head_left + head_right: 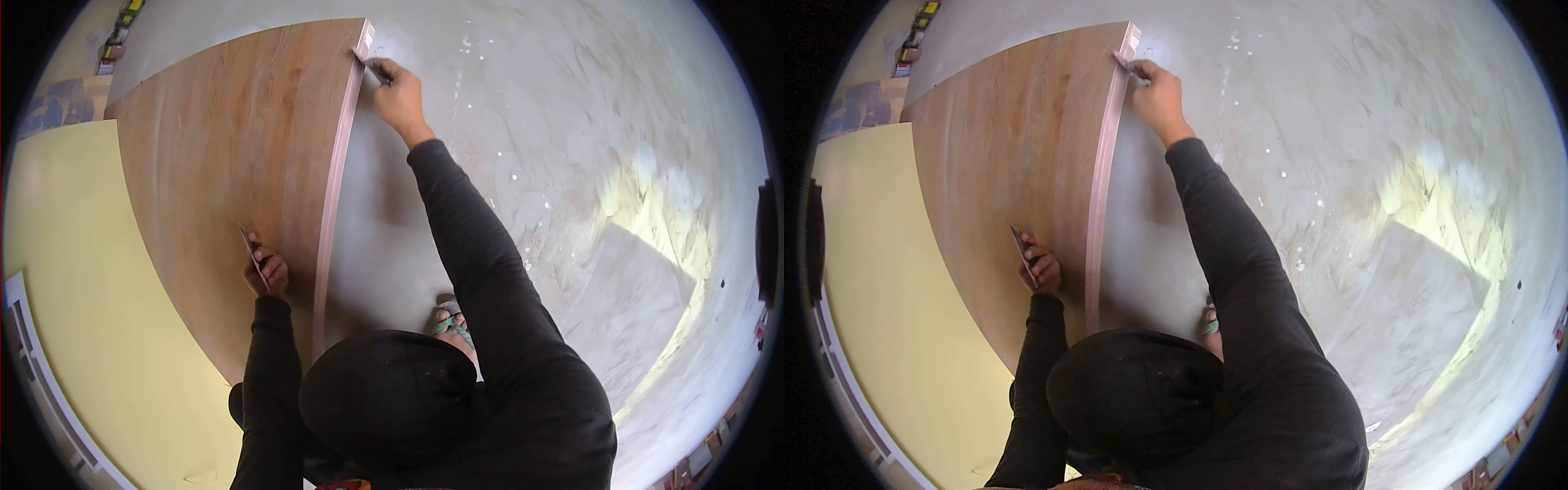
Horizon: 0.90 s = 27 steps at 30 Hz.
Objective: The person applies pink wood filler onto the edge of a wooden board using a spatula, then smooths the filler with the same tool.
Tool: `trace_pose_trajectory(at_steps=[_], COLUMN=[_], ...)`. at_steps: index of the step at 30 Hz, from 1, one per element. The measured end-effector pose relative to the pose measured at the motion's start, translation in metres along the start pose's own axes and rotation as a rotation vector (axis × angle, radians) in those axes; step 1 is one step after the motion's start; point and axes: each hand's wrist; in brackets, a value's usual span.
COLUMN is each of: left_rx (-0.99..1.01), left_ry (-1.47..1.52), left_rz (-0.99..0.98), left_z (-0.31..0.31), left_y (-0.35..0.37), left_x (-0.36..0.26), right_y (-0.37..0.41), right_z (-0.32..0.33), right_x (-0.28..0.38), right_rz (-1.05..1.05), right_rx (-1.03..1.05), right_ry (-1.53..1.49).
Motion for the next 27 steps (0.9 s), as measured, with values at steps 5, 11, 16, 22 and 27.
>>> trace_pose_trajectory(at_steps=[5,11,16,22,27], left_rx=[-0.023,-0.033,-0.031,-0.021,-0.018], left_ry=[-0.006,-0.007,-0.004,0.002,-0.029], left_rz=[0.011,0.015,0.014,0.025,0.045], left_z=[-0.002,0.001,0.002,0.003,0.005], left_y=[0.000,0.003,0.004,0.002,0.003], left_x=[-0.003,-0.005,-0.005,-0.005,-0.008], right_y=[0.007,-0.048,-0.072,-0.079,-0.105], right_z=[0.031,0.041,0.044,0.040,0.014], right_x=[-0.004,0.031,0.037,0.045,0.011], right_rz=[-0.108,-0.406,-0.402,-0.428,-0.214], right_rx=[0.231,0.181,0.227,0.255,0.287], right_ry=[-0.145,-0.231,-0.177,-0.174,0.190])
Point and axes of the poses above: each hand's wrist, its own y-axis away from the middle knuckle, its own z-axis out of the back of the hand, x = y × z, and after that the axes turned 5 degrees about y, right-handed
